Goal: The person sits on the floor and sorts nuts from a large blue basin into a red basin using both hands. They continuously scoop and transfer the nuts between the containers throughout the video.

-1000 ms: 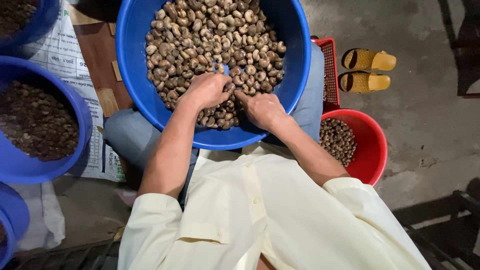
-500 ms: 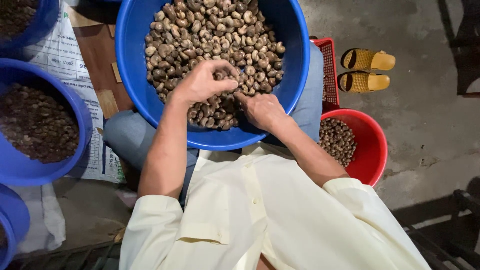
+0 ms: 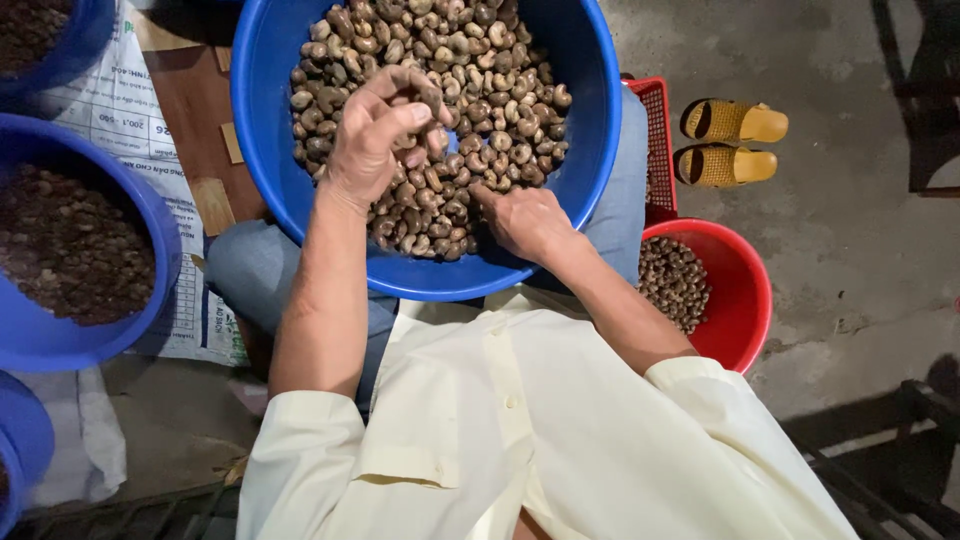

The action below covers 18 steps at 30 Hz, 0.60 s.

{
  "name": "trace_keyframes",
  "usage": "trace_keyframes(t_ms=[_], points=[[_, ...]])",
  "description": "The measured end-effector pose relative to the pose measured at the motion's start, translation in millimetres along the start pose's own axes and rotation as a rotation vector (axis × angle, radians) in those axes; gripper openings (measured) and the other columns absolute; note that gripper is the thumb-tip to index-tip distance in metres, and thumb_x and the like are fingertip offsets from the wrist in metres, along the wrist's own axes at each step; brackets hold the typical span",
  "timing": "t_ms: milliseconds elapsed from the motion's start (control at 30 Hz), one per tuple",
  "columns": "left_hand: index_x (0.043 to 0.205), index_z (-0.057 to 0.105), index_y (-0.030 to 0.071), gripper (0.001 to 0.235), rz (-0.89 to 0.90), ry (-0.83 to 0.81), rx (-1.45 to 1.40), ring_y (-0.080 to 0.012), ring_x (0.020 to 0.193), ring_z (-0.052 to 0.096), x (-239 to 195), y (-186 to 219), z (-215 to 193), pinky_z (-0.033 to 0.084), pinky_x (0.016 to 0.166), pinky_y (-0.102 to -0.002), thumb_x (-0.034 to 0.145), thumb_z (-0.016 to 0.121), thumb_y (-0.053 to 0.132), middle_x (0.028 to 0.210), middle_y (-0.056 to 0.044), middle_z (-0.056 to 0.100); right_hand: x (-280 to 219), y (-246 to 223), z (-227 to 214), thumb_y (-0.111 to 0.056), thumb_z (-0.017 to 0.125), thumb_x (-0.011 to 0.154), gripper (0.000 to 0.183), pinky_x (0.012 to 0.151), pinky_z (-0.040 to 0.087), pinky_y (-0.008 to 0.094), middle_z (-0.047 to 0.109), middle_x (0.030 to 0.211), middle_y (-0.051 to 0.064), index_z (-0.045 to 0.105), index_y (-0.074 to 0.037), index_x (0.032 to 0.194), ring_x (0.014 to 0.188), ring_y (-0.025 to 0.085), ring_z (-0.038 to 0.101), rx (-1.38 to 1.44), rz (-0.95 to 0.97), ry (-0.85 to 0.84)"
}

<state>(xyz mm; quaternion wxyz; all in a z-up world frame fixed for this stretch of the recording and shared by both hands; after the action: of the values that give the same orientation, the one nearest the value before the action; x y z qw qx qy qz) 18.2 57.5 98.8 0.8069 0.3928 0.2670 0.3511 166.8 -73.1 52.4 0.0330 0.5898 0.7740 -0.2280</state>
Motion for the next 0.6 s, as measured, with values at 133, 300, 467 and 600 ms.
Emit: trace_keyframes(t_ms=[133,300,467,600], points=[[0.123,0.066,0.012,0.034,-0.005,0.056,-0.032,-0.0108,0.073,0.068,-1,2,-3,0.042,0.05,-0.016,0.09,0.067,0.015,0.101,-0.009,0.073,0,-1,-2,-0.016,0.056,0.094,0.034,0.047,0.049,0.053,0.07,0.067,0.019,0.055,-0.01,0.127,0.054,0.043,0.067,0.02,0.01,-0.022],[0.109,0.07,0.016,0.02,0.034,0.101,-0.044,-0.0078,0.067,0.067,4,-10,-19,0.047,0.046,-0.016,0.092,0.08,0.019,0.094,-0.004,0.075,1,-3,-4,-0.015,0.054,0.096,0.029,0.046,0.048,0.049,0.069,0.063,0.017,0.056,-0.008,0.124,0.049,0.039,0.065,0.002,0.003,-0.019],[0.107,0.07,0.014,0.013,0.045,0.141,-0.061,-0.0081,0.062,0.064,4,-8,-18,0.045,0.043,-0.017,0.094,0.074,0.015,0.088,-0.004,0.073,9,2,-7,-0.012,0.06,0.092,0.04,0.044,0.049,0.049,0.068,0.062,0.015,0.052,-0.006,0.13,0.048,0.037,0.064,0.051,-0.028,0.052],[0.108,0.07,0.01,0.013,0.043,0.196,-0.065,-0.0069,0.057,0.062,4,-7,-20,0.043,0.04,-0.017,0.097,0.068,0.016,0.084,-0.004,0.071,28,4,-46,-0.011,0.065,0.095,0.027,0.047,0.047,0.05,0.067,0.066,0.015,0.06,-0.008,0.121,0.052,0.036,0.064,0.19,-0.062,0.252]])
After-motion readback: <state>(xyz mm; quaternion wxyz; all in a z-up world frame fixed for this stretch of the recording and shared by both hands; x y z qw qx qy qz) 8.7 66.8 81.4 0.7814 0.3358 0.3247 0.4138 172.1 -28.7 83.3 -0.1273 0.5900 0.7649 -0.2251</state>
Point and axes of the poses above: each hand's wrist, its own x-axis towards the middle knuckle, its own z-axis out of the palm, y = z × x, the point moved 6 cm from there along x, towards the middle knuckle
